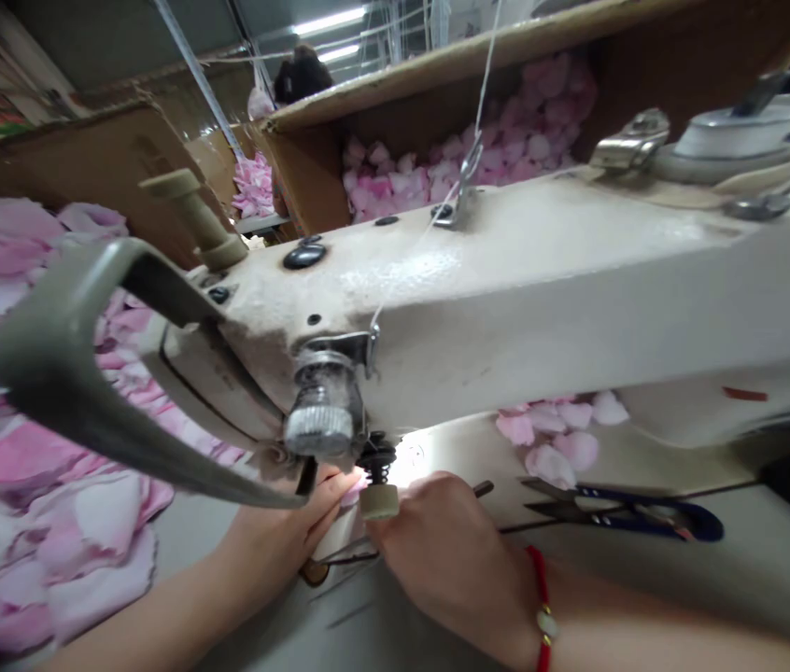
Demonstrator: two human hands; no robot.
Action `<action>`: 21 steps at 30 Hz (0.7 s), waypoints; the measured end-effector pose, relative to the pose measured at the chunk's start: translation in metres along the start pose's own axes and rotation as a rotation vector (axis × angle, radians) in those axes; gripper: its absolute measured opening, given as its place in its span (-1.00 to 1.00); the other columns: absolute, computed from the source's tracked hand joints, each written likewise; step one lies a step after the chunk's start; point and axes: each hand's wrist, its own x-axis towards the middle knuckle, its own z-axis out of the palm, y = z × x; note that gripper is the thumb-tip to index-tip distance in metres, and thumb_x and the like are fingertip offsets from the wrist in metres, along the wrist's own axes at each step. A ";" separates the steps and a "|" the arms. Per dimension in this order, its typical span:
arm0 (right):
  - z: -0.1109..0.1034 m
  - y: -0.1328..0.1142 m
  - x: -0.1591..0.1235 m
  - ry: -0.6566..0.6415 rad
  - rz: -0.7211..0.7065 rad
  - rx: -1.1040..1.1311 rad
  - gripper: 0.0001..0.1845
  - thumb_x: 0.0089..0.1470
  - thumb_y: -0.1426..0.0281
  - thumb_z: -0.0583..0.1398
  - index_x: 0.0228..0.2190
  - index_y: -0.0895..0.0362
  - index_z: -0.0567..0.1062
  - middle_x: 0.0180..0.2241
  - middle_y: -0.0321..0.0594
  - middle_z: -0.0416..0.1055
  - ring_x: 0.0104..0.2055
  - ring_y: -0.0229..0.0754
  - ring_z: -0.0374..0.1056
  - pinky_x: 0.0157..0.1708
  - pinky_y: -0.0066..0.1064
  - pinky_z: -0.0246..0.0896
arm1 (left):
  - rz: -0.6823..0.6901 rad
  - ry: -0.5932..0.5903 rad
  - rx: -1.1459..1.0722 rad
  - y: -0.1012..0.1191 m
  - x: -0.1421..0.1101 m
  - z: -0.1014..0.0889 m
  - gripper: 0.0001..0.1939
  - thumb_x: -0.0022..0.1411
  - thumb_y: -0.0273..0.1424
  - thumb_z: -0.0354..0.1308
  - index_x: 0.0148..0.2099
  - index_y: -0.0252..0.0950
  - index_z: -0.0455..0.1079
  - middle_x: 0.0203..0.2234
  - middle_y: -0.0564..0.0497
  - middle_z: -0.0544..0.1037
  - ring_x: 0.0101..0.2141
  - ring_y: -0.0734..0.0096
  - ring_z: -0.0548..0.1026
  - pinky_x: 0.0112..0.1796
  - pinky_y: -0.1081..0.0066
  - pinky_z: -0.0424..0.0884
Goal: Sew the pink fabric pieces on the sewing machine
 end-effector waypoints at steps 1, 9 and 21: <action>-0.001 0.000 -0.001 -0.018 0.003 0.014 -0.79 -0.10 0.57 0.09 -0.36 0.15 0.42 -0.56 -0.31 0.37 -0.56 -0.24 0.27 -0.62 -0.39 -0.12 | -0.003 0.002 0.003 0.001 0.001 0.001 -0.65 0.29 -0.46 -0.27 -0.36 -0.28 0.32 -0.59 0.06 0.34 -0.50 0.43 0.30 -0.39 0.39 0.28; -0.022 0.034 -0.007 0.009 0.150 0.150 -0.77 0.03 0.33 0.04 -0.58 0.10 0.38 -0.60 -0.29 0.34 -0.51 -0.25 0.27 -0.53 -0.44 -0.04 | 0.033 0.005 0.076 0.008 0.001 0.005 -0.70 0.22 -0.57 -0.24 -0.30 -0.35 0.32 -0.57 0.00 0.34 -0.48 0.36 0.29 -0.41 0.35 0.29; -0.012 0.043 0.003 0.028 0.298 -0.002 -0.66 0.05 0.35 0.01 -0.70 0.12 0.30 -0.70 -0.30 0.26 -0.59 -0.26 0.23 -0.61 -0.45 -0.16 | -0.103 -0.037 -0.122 0.010 -0.006 0.016 -0.77 0.21 -0.60 -0.19 -0.28 -0.28 0.26 -0.43 0.01 0.39 -0.36 0.40 0.36 -0.28 0.34 0.36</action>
